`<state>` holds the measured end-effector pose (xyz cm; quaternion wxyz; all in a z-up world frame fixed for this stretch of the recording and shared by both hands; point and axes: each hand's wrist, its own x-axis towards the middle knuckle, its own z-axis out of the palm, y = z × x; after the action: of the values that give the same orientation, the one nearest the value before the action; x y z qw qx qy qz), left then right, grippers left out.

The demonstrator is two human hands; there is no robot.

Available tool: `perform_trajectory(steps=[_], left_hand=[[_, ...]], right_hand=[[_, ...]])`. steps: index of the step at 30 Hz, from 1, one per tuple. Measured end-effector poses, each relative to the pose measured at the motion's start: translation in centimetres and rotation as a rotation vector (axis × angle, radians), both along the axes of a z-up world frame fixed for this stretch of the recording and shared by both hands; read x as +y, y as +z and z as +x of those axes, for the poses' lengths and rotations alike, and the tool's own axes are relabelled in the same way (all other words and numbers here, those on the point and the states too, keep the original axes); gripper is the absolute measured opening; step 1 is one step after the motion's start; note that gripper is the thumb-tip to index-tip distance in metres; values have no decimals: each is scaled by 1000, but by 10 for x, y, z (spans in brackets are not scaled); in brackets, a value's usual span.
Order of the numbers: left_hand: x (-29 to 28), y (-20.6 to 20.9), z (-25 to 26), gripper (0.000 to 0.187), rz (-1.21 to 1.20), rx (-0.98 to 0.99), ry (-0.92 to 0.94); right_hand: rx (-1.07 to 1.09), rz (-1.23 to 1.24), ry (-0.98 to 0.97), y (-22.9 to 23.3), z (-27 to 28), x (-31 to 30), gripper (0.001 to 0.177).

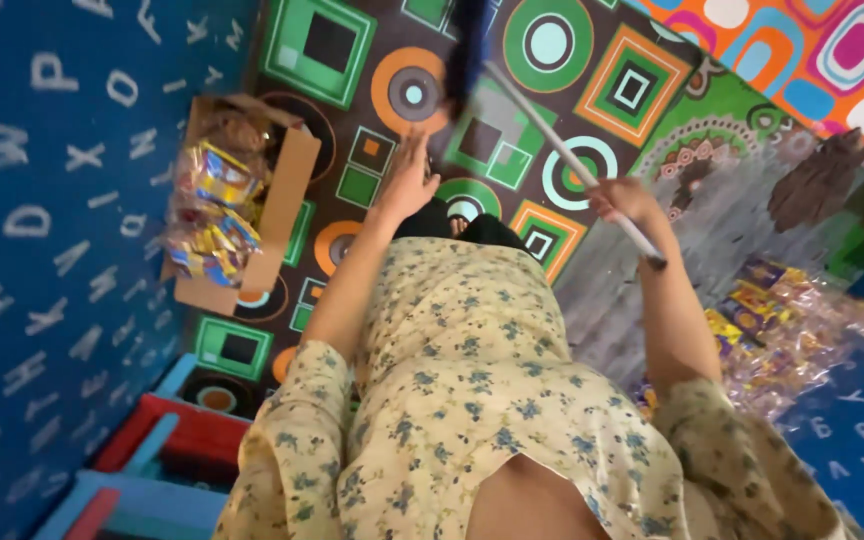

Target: The person is sweeping a patterned floor using a broom.

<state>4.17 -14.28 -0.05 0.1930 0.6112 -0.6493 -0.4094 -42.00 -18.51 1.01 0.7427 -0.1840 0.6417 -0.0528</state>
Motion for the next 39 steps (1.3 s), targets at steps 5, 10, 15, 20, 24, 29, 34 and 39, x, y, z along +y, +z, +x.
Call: perform_trajectory(steps=[5, 10, 15, 20, 24, 29, 34, 39], left_hand=[[-37, 3, -21, 93, -43, 19, -205], [-52, 27, -43, 91, 134, -82, -324], [-34, -24, -53, 106, 264, -308, -557], [-21, -46, -47, 97, 165, -359, -587], [-61, -19, -62, 105, 389, -272, -401], [-120, -14, -111, 99, 380, -175, -329], [-177, -7, -178, 105, 289, -150, -354], [-212, 17, -221, 104, 246, -102, -436]], right_hand=[[125, -204, 17, 13, 22, 65, 22], [351, -319, 263, 118, 88, 95, 21], [-134, -139, 344, 122, 135, 50, 26], [-257, -380, 589, 21, 181, -13, 19], [-228, -117, 399, -15, 130, -66, 21], [-229, 147, -65, -24, -102, -85, 31], [75, -99, 51, 48, -167, -117, 23], [661, -482, 322, 108, -124, -134, 20]])
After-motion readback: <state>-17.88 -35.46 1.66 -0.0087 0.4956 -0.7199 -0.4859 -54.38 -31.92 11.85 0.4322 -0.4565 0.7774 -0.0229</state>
